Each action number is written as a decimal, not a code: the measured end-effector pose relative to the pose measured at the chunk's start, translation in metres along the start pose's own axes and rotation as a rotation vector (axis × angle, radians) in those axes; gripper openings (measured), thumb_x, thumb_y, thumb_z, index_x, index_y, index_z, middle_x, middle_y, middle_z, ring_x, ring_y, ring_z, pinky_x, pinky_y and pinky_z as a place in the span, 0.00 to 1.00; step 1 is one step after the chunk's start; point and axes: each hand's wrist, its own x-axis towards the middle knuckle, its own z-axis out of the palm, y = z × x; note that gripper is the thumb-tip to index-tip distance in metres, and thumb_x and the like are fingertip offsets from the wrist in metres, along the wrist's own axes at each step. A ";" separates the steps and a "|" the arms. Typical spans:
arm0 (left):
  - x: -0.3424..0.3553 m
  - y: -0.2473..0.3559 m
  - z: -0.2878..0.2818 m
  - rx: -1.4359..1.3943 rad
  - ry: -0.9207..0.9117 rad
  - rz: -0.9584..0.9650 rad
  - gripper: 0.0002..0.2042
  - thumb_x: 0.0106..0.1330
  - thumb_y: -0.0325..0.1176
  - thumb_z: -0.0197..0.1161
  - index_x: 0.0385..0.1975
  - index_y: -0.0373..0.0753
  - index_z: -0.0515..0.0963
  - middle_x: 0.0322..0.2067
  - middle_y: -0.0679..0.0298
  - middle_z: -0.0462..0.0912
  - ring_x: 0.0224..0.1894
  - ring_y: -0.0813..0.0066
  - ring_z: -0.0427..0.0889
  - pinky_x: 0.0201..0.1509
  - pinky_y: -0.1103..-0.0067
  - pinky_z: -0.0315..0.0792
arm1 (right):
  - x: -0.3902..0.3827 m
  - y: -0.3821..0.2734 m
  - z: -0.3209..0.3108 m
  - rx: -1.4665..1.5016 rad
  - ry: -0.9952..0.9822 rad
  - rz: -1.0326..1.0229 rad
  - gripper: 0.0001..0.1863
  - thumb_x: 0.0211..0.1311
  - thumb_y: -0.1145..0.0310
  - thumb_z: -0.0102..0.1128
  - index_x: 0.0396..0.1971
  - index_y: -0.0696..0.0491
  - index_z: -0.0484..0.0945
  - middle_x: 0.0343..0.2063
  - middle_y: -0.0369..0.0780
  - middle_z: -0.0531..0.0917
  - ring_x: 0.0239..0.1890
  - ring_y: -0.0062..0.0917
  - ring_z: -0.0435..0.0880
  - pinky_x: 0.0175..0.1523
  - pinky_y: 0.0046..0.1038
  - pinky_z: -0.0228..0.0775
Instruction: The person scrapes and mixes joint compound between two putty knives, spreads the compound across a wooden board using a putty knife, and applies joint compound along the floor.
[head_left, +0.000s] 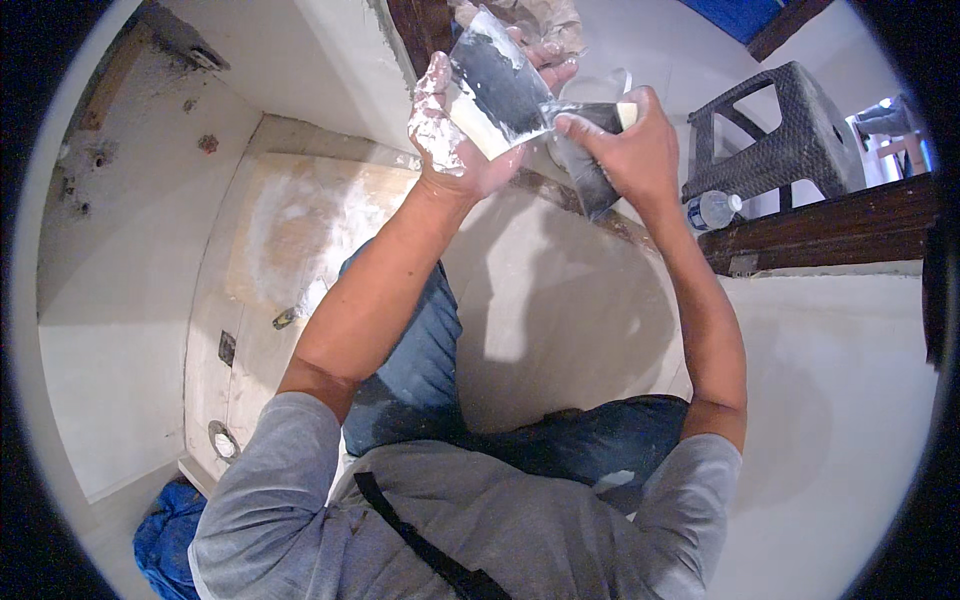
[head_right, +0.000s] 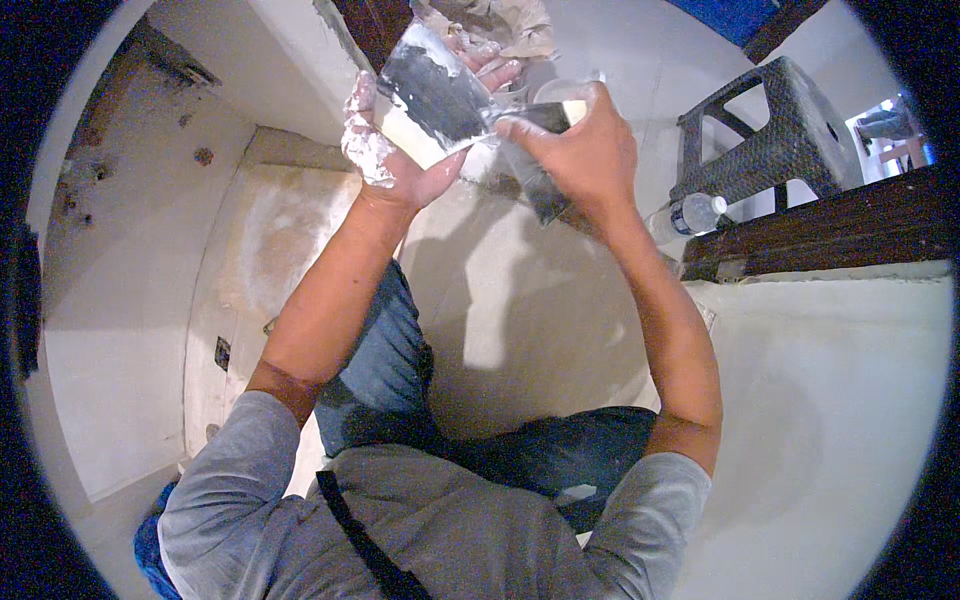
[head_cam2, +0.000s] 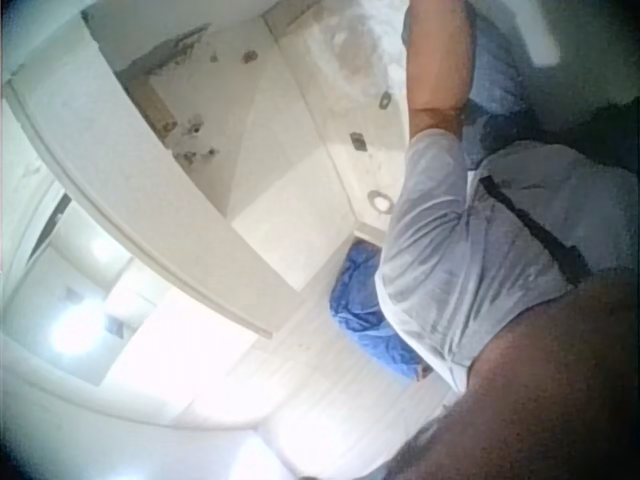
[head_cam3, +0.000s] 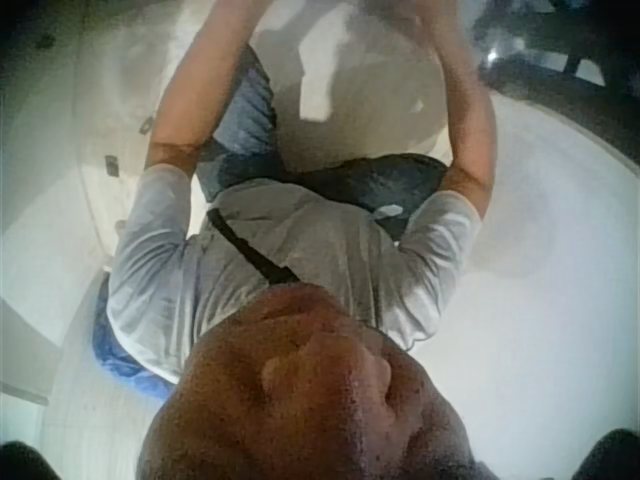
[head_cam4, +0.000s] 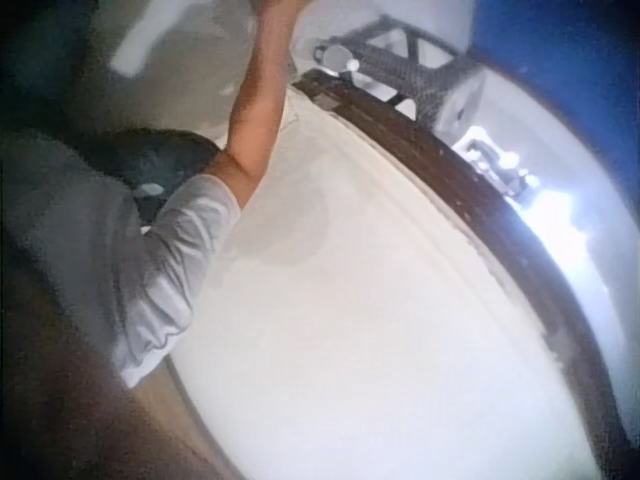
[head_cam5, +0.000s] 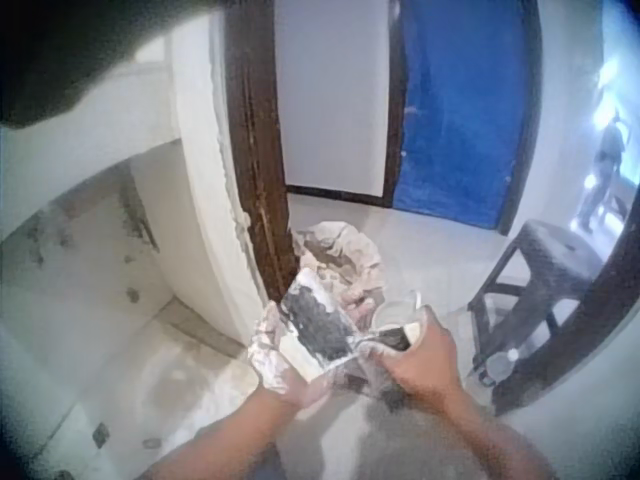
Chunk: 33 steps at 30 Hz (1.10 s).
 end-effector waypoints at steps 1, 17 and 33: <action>0.000 0.000 0.000 0.039 -0.023 0.032 0.34 0.68 0.61 0.43 0.63 0.40 0.65 0.62 0.49 0.70 0.67 0.46 0.66 0.69 0.53 0.61 | 0.002 0.005 0.002 0.007 0.006 -0.003 0.39 0.38 0.45 0.80 0.43 0.60 0.75 0.37 0.50 0.86 0.43 0.43 0.86 0.49 0.39 0.76; 0.004 -0.003 -0.009 0.117 -0.044 0.118 0.34 0.65 0.61 0.49 0.65 0.43 0.63 0.63 0.50 0.69 0.68 0.51 0.66 0.65 0.56 0.64 | -0.001 0.009 0.004 0.055 -0.003 -0.035 0.40 0.37 0.44 0.80 0.43 0.60 0.76 0.38 0.49 0.86 0.42 0.42 0.85 0.51 0.38 0.75; 0.004 -0.004 -0.006 0.163 0.008 0.148 0.36 0.63 0.63 0.49 0.66 0.46 0.62 0.64 0.52 0.68 0.69 0.52 0.64 0.66 0.53 0.62 | -0.004 0.008 0.004 0.046 -0.010 -0.035 0.39 0.37 0.44 0.80 0.41 0.61 0.77 0.35 0.51 0.85 0.41 0.43 0.86 0.49 0.38 0.76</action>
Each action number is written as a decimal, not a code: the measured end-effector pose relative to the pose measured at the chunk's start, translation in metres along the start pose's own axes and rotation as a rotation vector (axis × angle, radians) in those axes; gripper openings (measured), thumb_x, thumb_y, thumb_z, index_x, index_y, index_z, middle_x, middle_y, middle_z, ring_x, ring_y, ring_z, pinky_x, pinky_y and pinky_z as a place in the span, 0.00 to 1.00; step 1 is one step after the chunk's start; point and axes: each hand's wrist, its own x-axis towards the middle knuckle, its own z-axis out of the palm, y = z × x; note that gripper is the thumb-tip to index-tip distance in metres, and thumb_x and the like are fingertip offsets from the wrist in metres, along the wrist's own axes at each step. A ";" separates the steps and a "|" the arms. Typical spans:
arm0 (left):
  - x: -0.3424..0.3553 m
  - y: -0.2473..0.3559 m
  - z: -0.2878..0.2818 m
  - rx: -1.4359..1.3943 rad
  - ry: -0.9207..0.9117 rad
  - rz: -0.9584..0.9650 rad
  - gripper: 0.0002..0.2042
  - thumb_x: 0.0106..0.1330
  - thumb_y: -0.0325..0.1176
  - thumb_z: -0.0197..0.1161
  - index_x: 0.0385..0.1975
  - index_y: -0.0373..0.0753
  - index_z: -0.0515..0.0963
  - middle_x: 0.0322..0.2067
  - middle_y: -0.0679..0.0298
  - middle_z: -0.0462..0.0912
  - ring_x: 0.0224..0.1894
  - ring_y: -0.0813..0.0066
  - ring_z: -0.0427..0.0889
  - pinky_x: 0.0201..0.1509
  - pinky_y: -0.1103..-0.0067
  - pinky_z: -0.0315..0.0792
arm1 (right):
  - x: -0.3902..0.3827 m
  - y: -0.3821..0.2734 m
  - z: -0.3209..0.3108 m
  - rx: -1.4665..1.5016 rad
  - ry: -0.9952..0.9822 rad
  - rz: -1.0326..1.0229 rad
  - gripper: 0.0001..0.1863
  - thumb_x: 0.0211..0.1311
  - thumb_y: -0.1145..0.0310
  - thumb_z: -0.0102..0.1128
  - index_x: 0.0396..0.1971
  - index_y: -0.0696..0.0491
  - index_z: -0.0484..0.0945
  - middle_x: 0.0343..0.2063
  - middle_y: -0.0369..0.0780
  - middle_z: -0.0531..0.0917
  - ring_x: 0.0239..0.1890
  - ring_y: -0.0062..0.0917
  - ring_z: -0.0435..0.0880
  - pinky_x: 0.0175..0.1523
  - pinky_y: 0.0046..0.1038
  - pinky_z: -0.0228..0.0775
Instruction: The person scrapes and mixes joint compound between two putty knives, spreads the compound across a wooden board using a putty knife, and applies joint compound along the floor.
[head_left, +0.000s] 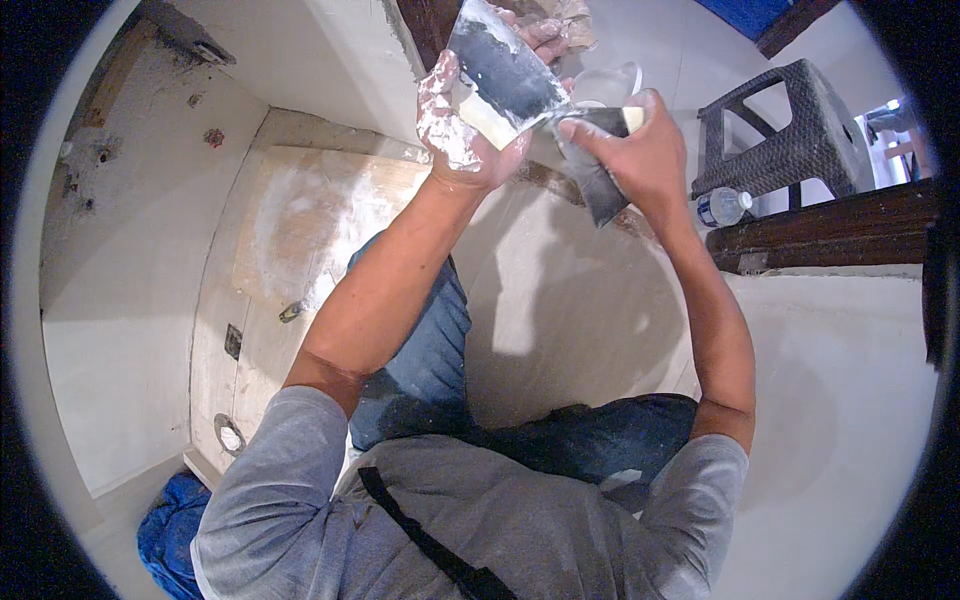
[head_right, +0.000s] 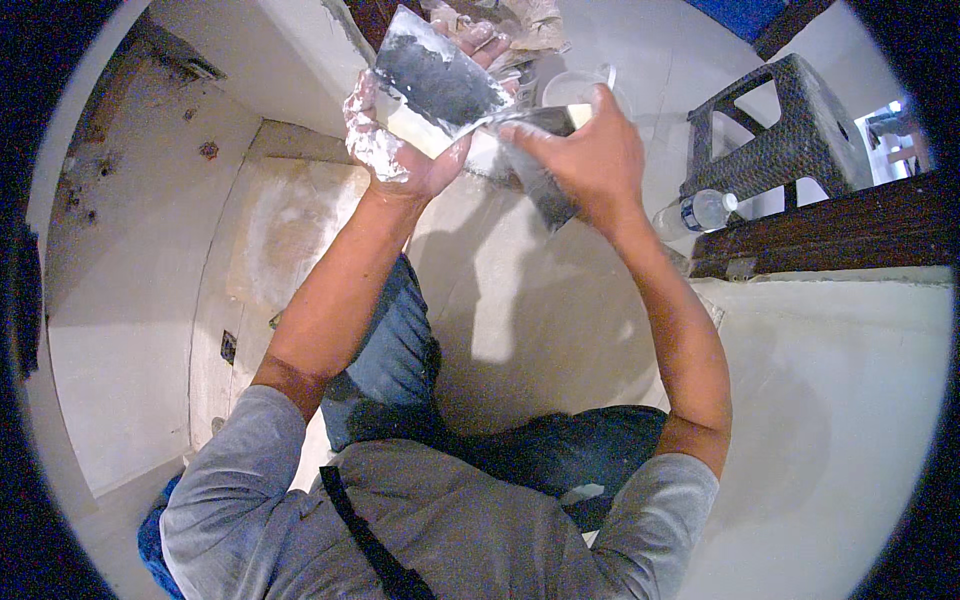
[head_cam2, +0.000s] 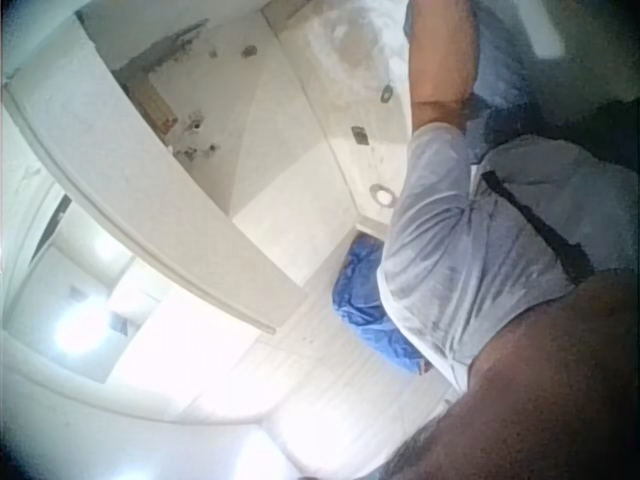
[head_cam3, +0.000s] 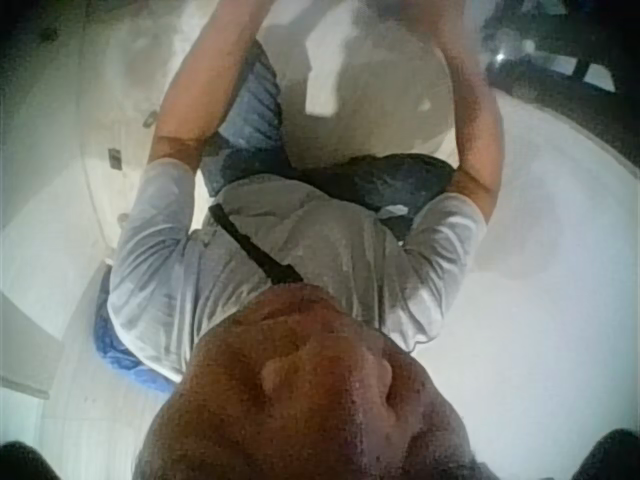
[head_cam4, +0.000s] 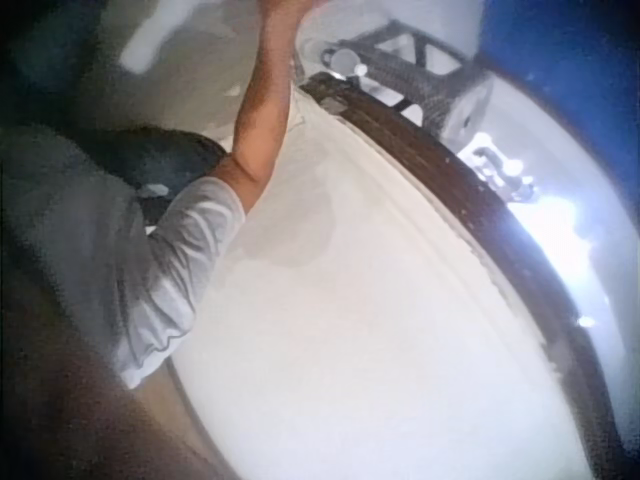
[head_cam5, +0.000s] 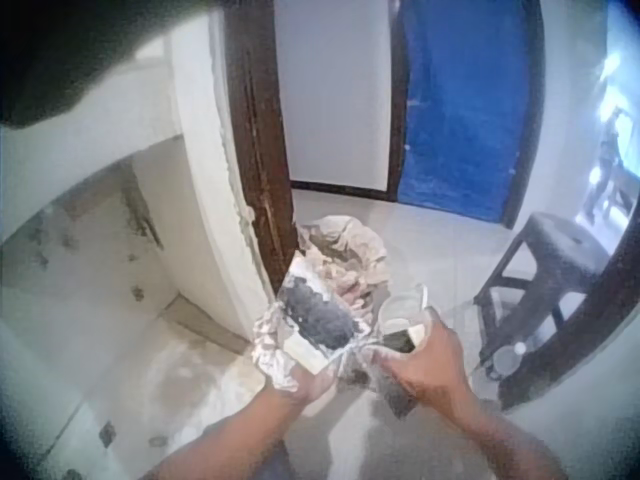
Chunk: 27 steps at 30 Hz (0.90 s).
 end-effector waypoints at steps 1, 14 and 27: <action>0.000 0.000 -0.001 0.025 -0.018 0.008 0.36 0.63 0.63 0.48 0.67 0.46 0.62 0.64 0.51 0.68 0.69 0.52 0.64 0.66 0.53 0.62 | 0.003 0.002 -0.002 -0.071 0.026 0.039 0.40 0.37 0.43 0.80 0.41 0.61 0.77 0.36 0.51 0.85 0.41 0.43 0.86 0.48 0.38 0.76; -0.010 -0.022 0.008 0.016 -0.019 -0.142 0.44 0.64 0.76 0.31 0.67 0.44 0.61 0.64 0.51 0.69 0.64 0.53 0.71 0.69 0.59 0.64 | 0.006 -0.012 0.000 0.078 0.160 0.042 0.38 0.38 0.47 0.82 0.40 0.61 0.75 0.33 0.49 0.86 0.36 0.40 0.87 0.45 0.37 0.77; -0.015 -0.027 0.003 0.217 0.040 -0.207 0.38 0.72 0.67 0.31 0.68 0.42 0.62 0.62 0.56 0.71 0.63 0.62 0.73 0.69 0.63 0.66 | -0.002 -0.013 0.003 0.038 0.181 -0.122 0.36 0.39 0.49 0.82 0.39 0.61 0.74 0.34 0.52 0.85 0.38 0.41 0.87 0.46 0.38 0.77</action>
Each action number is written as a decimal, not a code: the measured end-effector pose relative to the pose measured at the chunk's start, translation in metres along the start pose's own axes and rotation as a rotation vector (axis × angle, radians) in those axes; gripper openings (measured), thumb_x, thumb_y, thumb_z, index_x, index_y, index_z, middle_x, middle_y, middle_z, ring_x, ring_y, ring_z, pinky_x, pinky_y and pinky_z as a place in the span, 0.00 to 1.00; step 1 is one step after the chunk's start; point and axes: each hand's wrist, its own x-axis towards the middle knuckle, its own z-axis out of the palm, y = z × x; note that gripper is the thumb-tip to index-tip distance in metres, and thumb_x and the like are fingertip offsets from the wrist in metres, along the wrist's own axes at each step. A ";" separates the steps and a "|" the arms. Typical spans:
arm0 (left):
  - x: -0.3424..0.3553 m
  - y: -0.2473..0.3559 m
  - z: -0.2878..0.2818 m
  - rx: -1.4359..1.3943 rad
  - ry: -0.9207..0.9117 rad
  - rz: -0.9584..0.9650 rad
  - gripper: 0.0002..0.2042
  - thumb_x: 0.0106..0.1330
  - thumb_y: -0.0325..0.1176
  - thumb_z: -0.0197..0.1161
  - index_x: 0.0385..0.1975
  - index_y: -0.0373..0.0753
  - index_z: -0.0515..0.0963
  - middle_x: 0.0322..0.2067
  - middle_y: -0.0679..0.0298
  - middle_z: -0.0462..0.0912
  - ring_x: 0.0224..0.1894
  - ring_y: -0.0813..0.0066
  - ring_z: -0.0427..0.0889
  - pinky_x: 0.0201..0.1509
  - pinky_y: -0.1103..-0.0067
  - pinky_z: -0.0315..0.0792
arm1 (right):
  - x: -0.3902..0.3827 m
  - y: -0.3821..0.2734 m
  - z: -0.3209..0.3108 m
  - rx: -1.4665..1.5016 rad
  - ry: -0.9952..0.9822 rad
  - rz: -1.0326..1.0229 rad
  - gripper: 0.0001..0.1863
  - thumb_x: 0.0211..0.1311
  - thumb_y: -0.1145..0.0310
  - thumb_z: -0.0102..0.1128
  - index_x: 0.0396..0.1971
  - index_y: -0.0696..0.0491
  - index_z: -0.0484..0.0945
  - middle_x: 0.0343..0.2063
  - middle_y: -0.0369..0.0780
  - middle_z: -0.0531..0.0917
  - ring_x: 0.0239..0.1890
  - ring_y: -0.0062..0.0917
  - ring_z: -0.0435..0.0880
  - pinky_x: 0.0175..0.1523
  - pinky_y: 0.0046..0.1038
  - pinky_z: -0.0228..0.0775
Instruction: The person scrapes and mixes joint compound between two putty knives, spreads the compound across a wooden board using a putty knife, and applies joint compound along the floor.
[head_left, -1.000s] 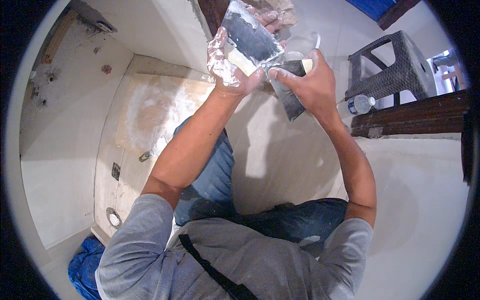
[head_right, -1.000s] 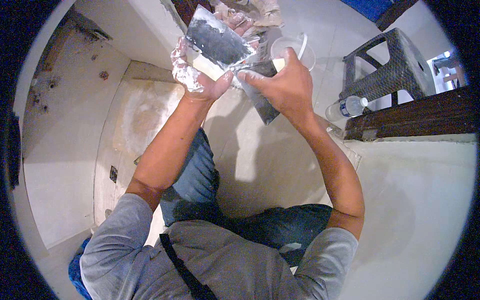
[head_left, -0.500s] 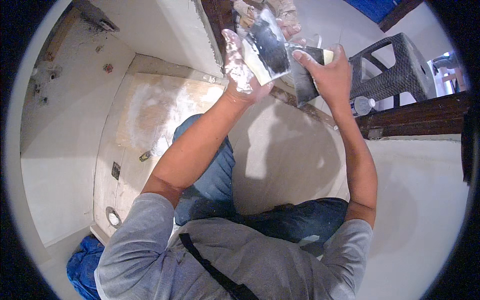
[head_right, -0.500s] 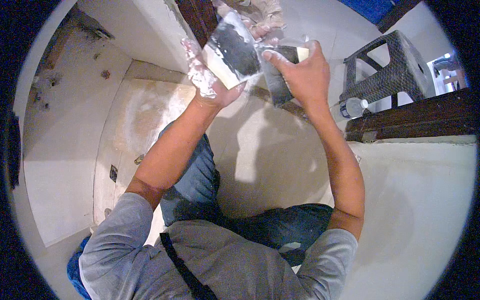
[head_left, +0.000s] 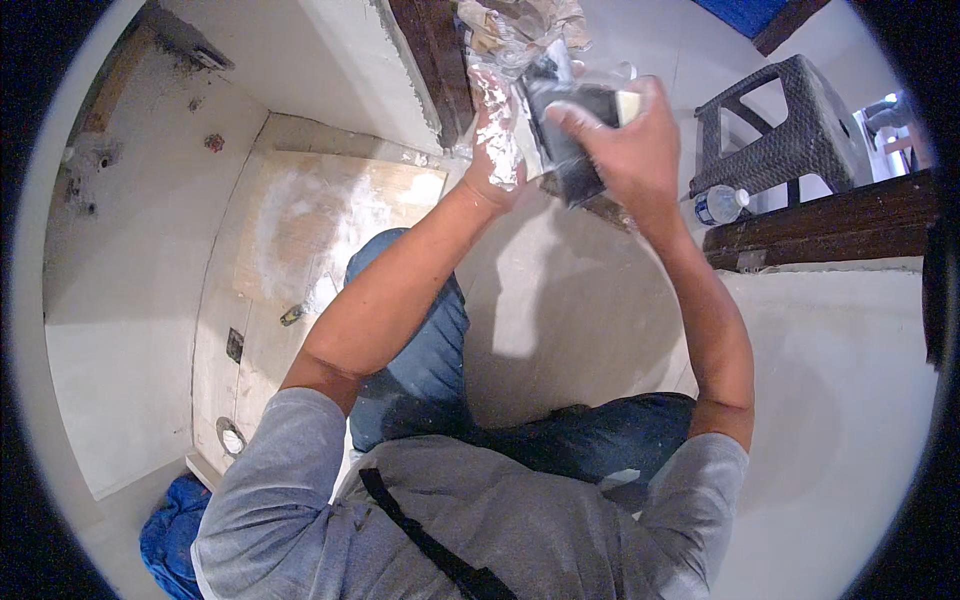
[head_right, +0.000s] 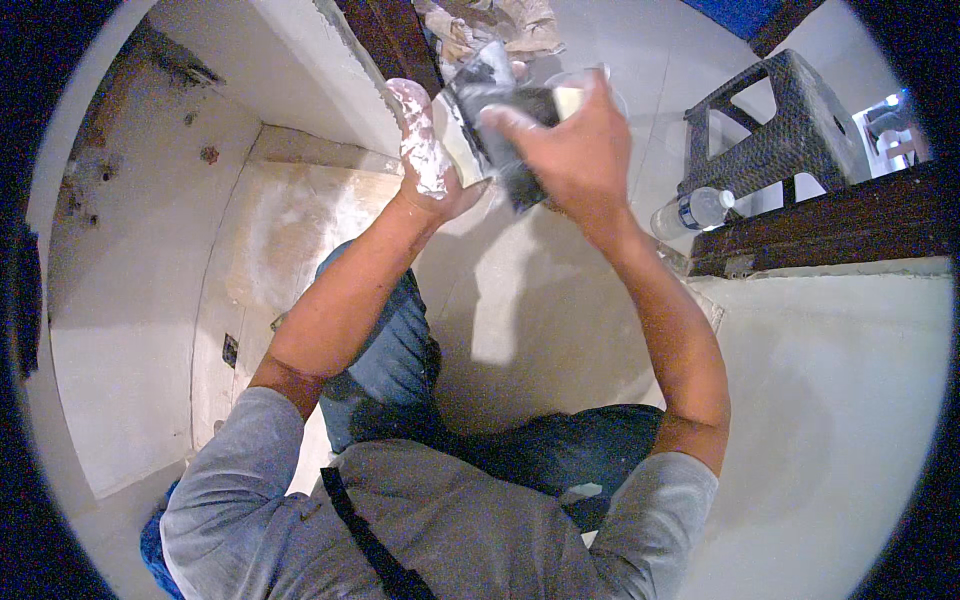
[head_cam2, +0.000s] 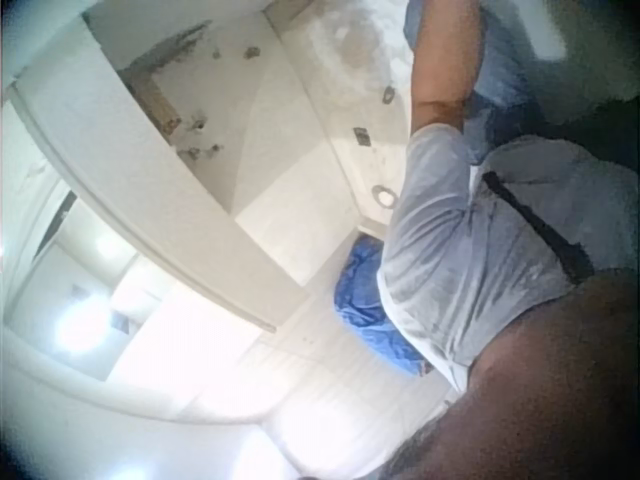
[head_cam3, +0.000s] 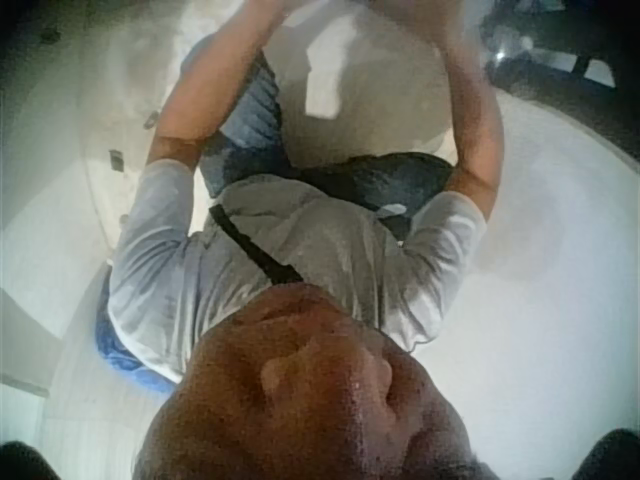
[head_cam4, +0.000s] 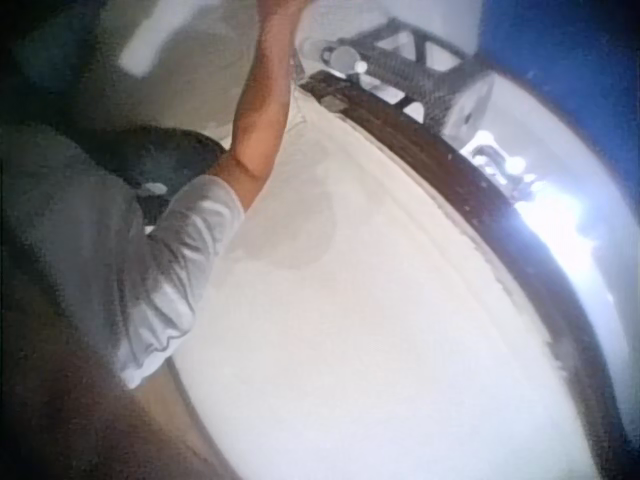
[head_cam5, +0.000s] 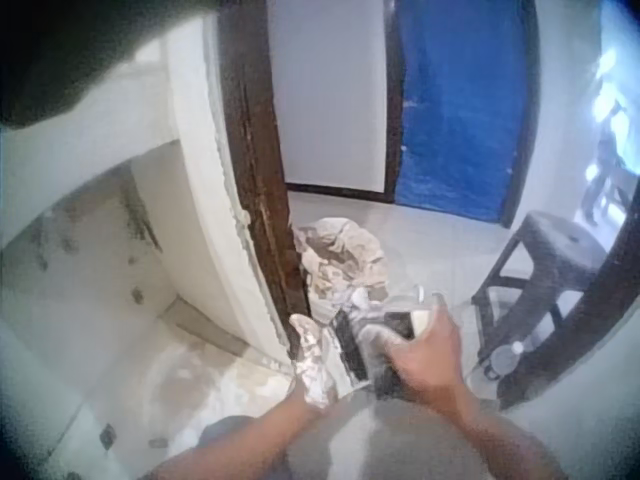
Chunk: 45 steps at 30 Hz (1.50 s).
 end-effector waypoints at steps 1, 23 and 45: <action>-0.003 -0.003 0.008 -0.132 0.049 -0.049 0.37 0.72 0.67 0.31 0.67 0.42 0.63 0.61 0.55 0.72 0.62 0.63 0.73 0.69 0.64 0.67 | 0.007 0.007 -0.006 0.031 -0.004 0.097 0.37 0.39 0.49 0.82 0.39 0.60 0.74 0.34 0.52 0.85 0.38 0.42 0.87 0.47 0.38 0.77; 0.002 -0.006 -0.009 -0.020 0.014 -0.088 0.36 0.75 0.63 0.31 0.68 0.39 0.59 0.61 0.56 0.73 0.61 0.61 0.75 0.66 0.65 0.70 | 0.005 0.008 -0.001 0.028 -0.094 0.108 0.44 0.38 0.46 0.81 0.48 0.62 0.72 0.40 0.54 0.84 0.46 0.46 0.84 0.53 0.40 0.74; 0.002 0.020 -0.011 -0.021 -0.113 -0.690 0.47 0.60 0.77 0.37 0.66 0.42 0.66 0.57 0.47 0.76 0.51 0.35 0.79 0.49 0.41 0.74 | 0.026 0.043 -0.045 0.178 -0.406 -0.091 0.21 0.46 0.58 0.79 0.31 0.55 0.77 0.25 0.35 0.80 0.30 0.18 0.77 0.38 0.26 0.71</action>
